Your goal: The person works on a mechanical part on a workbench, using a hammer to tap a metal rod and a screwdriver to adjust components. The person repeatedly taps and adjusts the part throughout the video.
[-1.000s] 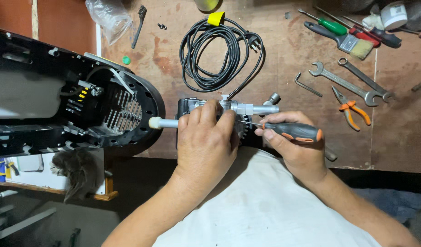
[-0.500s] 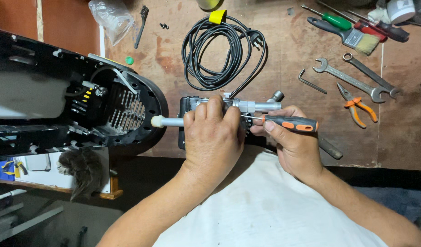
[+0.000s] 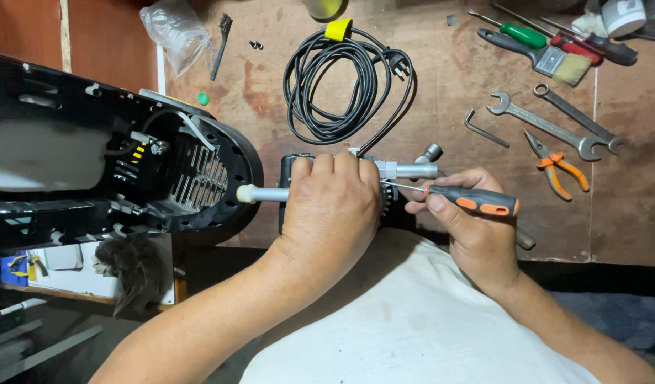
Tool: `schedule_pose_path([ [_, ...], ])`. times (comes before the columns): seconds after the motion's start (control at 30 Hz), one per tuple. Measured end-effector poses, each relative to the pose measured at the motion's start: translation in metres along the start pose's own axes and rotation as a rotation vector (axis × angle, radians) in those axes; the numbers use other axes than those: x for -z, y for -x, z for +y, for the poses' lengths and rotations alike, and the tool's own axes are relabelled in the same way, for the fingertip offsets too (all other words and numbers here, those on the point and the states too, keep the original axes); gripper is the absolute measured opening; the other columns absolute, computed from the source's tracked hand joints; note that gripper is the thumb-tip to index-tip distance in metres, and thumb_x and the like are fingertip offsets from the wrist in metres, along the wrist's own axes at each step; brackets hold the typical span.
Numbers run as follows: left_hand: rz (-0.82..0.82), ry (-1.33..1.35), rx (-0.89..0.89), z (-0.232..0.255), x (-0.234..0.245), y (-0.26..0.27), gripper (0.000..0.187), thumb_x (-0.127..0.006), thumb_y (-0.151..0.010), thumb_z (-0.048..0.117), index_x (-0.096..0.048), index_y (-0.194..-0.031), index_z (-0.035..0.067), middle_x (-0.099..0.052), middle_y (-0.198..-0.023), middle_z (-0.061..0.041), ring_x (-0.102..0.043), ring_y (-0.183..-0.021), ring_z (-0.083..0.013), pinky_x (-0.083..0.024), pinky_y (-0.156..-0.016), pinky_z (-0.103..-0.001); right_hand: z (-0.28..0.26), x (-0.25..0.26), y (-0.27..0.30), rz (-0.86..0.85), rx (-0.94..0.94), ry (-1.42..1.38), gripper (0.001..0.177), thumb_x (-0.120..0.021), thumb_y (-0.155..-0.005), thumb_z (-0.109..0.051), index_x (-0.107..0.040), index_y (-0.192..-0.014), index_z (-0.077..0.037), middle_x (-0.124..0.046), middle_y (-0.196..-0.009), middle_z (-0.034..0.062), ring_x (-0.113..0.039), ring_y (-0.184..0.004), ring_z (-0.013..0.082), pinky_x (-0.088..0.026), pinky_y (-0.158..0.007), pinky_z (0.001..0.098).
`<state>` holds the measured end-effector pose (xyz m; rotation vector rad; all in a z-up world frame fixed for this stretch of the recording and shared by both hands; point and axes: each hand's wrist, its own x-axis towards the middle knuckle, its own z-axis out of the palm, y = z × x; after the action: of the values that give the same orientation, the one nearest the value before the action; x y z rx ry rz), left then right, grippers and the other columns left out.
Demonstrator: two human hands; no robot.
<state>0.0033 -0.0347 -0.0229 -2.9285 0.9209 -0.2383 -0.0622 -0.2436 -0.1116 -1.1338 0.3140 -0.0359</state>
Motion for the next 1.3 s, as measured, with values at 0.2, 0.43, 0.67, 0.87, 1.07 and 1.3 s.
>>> schedule_pose_path([
  [0.2,-0.009,0.163,0.048,-0.020,0.012,0.002,0.025,-0.083,-0.085,0.024,-0.077,-0.102,0.008,-0.071,-0.088,-0.012,-0.079,-0.075,-0.0407,-0.053,-0.071,-0.052,-0.010,-0.008,0.004,-0.067,0.098,0.216,0.039,-0.094,-0.096,-0.004,-0.069,-0.121,0.010,-0.086,-0.103,0.0316,-0.089,-0.092,0.0306,-0.075,-0.080,0.0438],
  [0.43,0.030,0.812,0.421,-0.042,0.012,0.024,0.018,-0.083,-0.096,0.014,-0.087,-0.113,0.012,-0.079,-0.097,-0.013,-0.085,-0.090,-0.0415,-0.067,-0.075,-0.048,-0.033,-0.025,0.000,-0.108,0.202,0.686,0.035,-0.106,-0.090,-0.017,-0.088,-0.118,-0.005,-0.091,-0.102,0.0178,-0.090,-0.093,0.0260,-0.070,-0.082,0.0362],
  [0.67,0.117,0.974,0.551,-0.035,0.003,0.049,0.020,-0.083,-0.097,0.010,-0.089,-0.114,0.015,-0.082,-0.098,-0.009,-0.086,-0.086,-0.0337,-0.068,-0.073,-0.041,-0.024,-0.035,0.008,-0.033,-0.039,0.257,0.033,-0.090,-0.103,-0.011,-0.069,-0.122,0.006,-0.088,-0.106,0.0236,-0.086,-0.095,0.0240,-0.074,-0.089,0.0405],
  [0.87,0.147,1.021,0.557,-0.032,-0.001,0.051,0.018,-0.082,-0.099,0.009,-0.090,-0.114,0.013,-0.083,-0.100,-0.012,-0.087,-0.089,-0.0364,-0.070,-0.073,-0.041,-0.005,-0.026,0.010,0.035,-0.067,0.078,0.030,-0.084,-0.107,-0.009,-0.060,-0.122,0.002,-0.087,-0.104,0.0292,-0.090,-0.093,0.0330,-0.077,-0.085,0.0477],
  [1.07,0.157,1.002,0.547,-0.031,-0.007,0.050,0.018,-0.082,-0.099,0.011,-0.089,-0.115,0.015,-0.083,-0.103,-0.012,-0.087,-0.092,-0.0367,-0.070,-0.075,-0.044,0.002,-0.021,0.001,0.034,-0.124,-0.115,0.030,-0.083,-0.109,-0.020,-0.063,-0.124,-0.004,-0.088,-0.103,0.0245,-0.092,-0.092,0.0322,-0.077,-0.079,0.0495],
  [1.3,0.152,0.987,0.577,-0.030,-0.010,0.047,0.015,-0.081,-0.099,0.013,-0.088,-0.113,0.015,-0.084,-0.103,-0.011,-0.087,-0.092,-0.0360,-0.071,-0.077,-0.045,0.015,-0.009,-0.008,-0.029,-0.150,-0.219,0.032,-0.079,-0.110,-0.017,-0.060,-0.133,-0.004,-0.087,-0.109,0.0309,-0.092,-0.096,0.0408,-0.078,-0.084,0.0604],
])
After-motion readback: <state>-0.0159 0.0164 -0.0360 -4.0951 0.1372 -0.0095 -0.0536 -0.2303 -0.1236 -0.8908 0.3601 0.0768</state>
